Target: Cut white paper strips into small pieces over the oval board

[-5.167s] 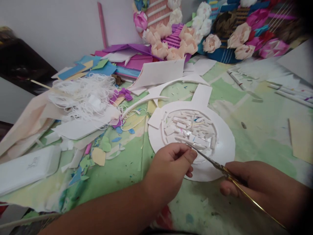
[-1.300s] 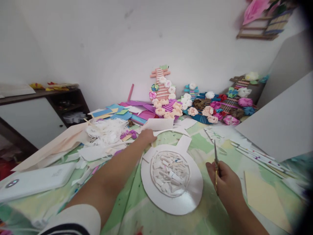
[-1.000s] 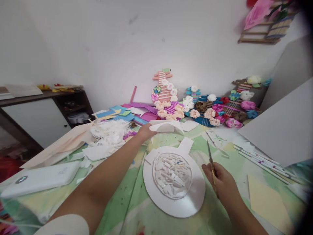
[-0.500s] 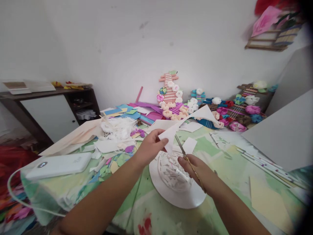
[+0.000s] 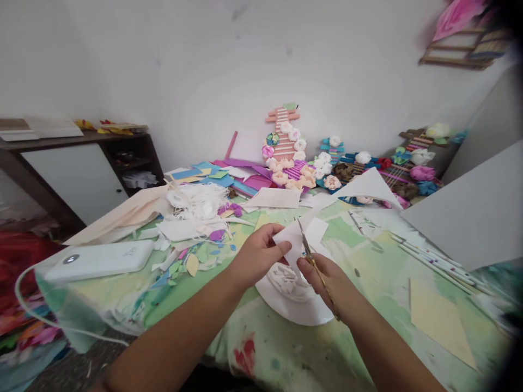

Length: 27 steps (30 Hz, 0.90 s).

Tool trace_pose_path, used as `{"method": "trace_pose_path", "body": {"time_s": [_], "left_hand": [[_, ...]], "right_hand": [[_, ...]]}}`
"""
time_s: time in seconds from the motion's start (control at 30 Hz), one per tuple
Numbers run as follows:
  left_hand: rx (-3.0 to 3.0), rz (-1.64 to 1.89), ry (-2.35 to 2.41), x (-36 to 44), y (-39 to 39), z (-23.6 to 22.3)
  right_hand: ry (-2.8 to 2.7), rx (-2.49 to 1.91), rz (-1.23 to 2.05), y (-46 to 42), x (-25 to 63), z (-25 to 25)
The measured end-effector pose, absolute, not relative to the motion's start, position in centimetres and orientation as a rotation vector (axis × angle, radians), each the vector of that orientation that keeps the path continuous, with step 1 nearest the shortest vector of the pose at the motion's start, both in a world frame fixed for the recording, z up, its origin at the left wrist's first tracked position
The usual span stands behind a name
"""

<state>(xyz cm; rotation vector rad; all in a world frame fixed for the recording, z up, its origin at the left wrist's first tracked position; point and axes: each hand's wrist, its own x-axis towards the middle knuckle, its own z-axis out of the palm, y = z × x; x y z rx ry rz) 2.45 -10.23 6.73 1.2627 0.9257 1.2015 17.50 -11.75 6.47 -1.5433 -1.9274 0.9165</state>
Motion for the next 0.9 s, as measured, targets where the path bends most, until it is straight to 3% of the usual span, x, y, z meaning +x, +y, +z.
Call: {"method": "trace_pose_path", "body": {"time_s": [0.47, 0.9], "left_hand": [[1.217, 1.166, 0.933, 2.7, -9.7, 6.0], [1.018, 1.066, 0.875, 5.3, -1.0, 7.5]], "right_hand": [[-1.919, -1.689, 0.769, -11.3, 17.5, 5.2], [-1.586, -1.624, 1.156, -3.2, 19.6, 5.5]]}}
